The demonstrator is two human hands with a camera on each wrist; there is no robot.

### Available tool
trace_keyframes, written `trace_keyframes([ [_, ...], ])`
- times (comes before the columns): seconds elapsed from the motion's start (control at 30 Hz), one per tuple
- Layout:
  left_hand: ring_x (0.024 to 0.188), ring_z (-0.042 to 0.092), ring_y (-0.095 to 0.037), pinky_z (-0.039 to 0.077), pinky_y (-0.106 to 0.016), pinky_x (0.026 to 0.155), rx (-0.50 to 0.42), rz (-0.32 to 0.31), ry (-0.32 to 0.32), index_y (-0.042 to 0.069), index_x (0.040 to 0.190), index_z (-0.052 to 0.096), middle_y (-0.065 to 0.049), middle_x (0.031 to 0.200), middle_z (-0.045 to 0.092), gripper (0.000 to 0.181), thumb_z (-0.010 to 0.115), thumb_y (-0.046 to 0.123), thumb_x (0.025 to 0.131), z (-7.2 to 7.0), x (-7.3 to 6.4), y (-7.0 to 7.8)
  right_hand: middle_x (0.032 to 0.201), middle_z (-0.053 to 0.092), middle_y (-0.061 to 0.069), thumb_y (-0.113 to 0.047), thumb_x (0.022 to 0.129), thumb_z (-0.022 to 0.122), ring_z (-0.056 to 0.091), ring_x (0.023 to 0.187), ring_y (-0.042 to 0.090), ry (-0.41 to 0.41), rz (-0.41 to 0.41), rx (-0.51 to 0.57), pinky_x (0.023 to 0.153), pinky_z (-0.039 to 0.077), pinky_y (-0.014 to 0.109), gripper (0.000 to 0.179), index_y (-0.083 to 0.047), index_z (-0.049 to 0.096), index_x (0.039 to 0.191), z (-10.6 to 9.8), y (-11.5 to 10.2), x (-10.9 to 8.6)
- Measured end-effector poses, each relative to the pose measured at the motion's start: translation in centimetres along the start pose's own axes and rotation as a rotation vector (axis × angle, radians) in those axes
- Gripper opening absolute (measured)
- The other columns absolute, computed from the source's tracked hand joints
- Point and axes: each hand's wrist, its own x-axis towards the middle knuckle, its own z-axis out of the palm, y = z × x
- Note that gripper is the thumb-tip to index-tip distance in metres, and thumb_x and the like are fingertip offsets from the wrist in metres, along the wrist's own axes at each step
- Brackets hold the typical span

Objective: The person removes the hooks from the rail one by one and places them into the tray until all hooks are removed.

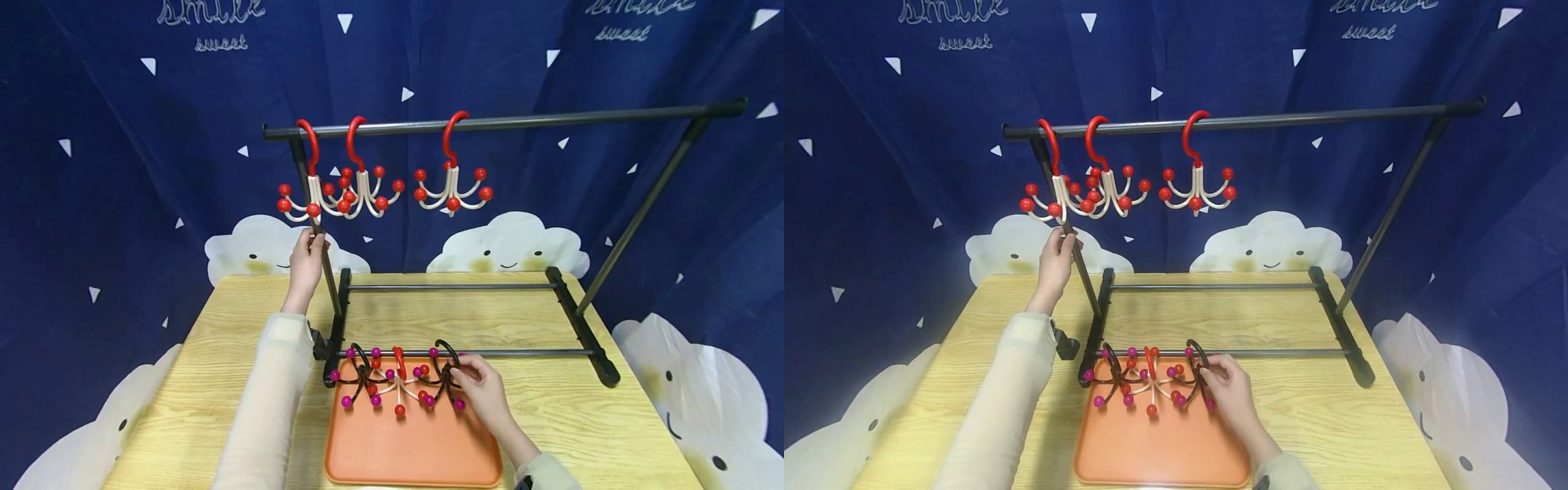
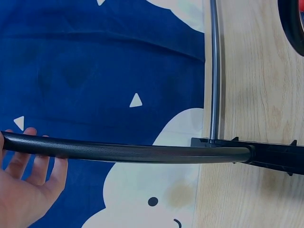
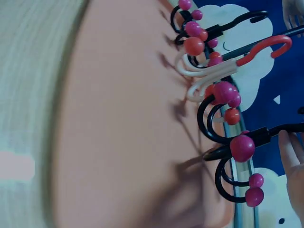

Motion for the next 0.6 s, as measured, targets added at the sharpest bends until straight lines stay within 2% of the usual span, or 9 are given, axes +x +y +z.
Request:
trace_keyframes([
  [0.3,0.097,0.057,-0.028,0.04,-0.04,0.08,-0.008,-0.008,-0.004,0.011,0.111,0.051,-0.014,0.099,0.062,0.028,0.042,0.033,0.096,0.0,0.0,0.0,0.102,0.056,0.025,0.012,0.077,0.061,0.064,0.092,0.017,-0.007,0.017,0.076,0.077,0.05,0.025,0.017,0.013,0.058,0.094,0.1,1.9,-1.0],
  [0.43,0.096,0.056,-0.028,0.039,-0.038,0.077,-0.013,-0.009,-0.005,0.011,0.113,0.052,-0.013,0.099,0.062,0.03,0.042,0.034,0.096,0.0,0.0,-0.1,0.102,0.055,0.026,0.013,0.078,0.06,0.064,0.092,0.014,-0.003,-0.019,0.108,0.078,0.049,0.024,0.016,0.013,0.058,0.093,0.1,2.6,-1.2],
  [0.6,0.096,0.056,-0.029,0.039,-0.039,0.078,-0.015,-0.002,-0.008,0.01,0.114,0.051,-0.015,0.1,0.062,0.032,0.04,0.035,0.097,0.0,-0.1,-0.2,0.102,0.056,0.025,0.01,0.079,0.062,0.063,0.092,0.013,0.01,-0.028,0.074,0.08,0.048,0.023,0.016,0.011,0.059,0.094,0.1,2.6,-1.4],
])
